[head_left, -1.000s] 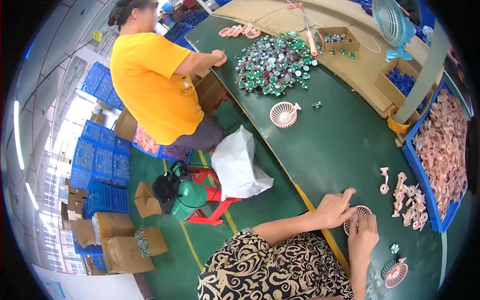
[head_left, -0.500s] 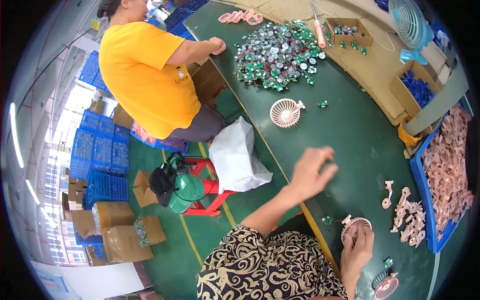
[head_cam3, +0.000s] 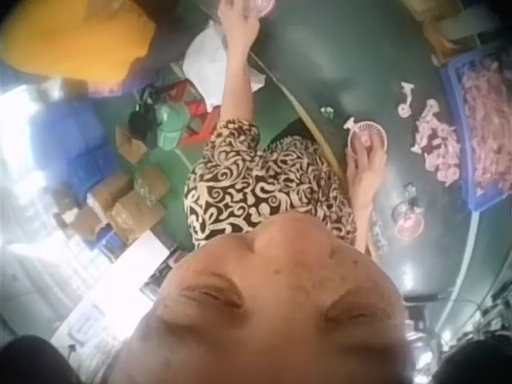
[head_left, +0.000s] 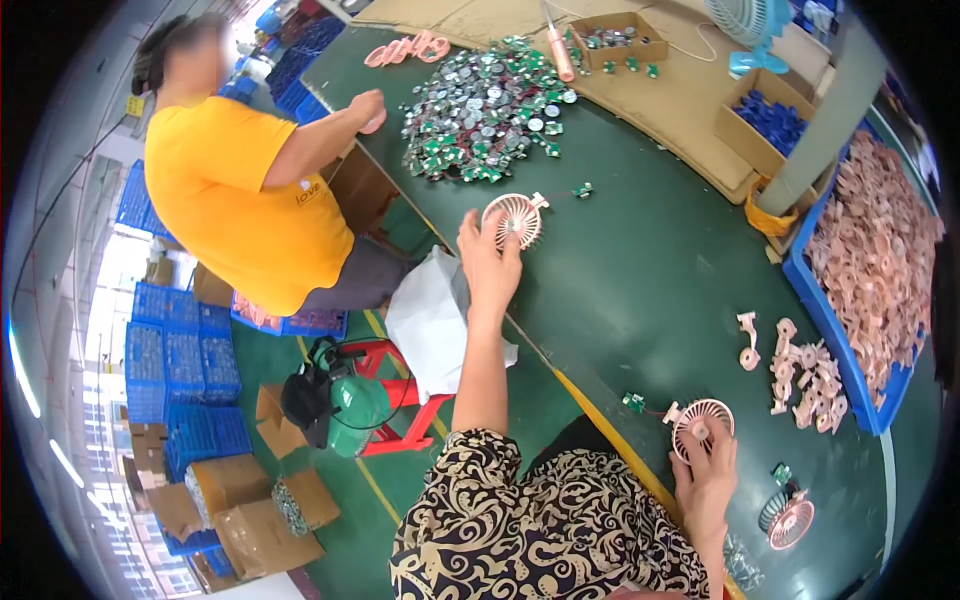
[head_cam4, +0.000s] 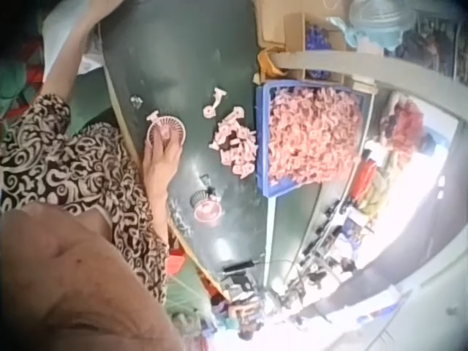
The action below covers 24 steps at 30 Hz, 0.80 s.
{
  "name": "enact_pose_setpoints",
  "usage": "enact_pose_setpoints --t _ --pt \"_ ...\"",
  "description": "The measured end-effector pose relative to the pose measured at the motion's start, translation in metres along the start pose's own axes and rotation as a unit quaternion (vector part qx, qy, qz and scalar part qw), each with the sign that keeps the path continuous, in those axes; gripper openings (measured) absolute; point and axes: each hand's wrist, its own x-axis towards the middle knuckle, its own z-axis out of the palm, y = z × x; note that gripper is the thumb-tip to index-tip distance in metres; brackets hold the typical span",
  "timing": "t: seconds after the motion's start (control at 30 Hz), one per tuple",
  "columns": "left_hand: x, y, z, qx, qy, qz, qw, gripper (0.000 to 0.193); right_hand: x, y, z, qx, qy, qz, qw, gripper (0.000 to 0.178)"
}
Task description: The person assembles small fan components by fitting plastic fan guards and small internal parts together by hand on the workbench.
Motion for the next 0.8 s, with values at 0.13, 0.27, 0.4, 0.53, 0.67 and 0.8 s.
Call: enact_pose_setpoints --t 0.13,0.27,0.4,0.53,0.67,0.8 --pt "-0.016 0.031 -0.006 -0.09 -0.137 -0.074 0.984 0.022 -0.022 0.008 -0.002 -0.037 0.028 0.02 0.999 0.034" --pt "-0.057 0.075 -0.014 -0.128 -0.25 0.047 0.959 0.018 -0.048 0.019 -0.006 -0.054 0.086 0.031 0.994 0.032" --pt "-0.103 0.108 -0.038 -0.22 -0.342 0.03 0.913 0.018 -0.065 0.02 -0.02 -0.026 0.093 0.067 0.993 0.029" --pt "-0.144 0.142 -0.042 -0.304 -0.443 0.036 0.843 0.021 -0.097 0.03 -0.04 -0.035 0.156 0.125 0.979 0.029" --pt "-0.179 0.179 -0.044 -0.327 -0.531 0.08 0.777 0.034 -0.131 0.055 -0.047 -0.128 0.34 0.214 0.907 0.024" --pt "-0.201 0.21 -0.052 -0.322 -0.61 0.095 0.718 0.057 -0.154 0.077 -0.061 -0.211 0.326 0.32 0.864 0.022"
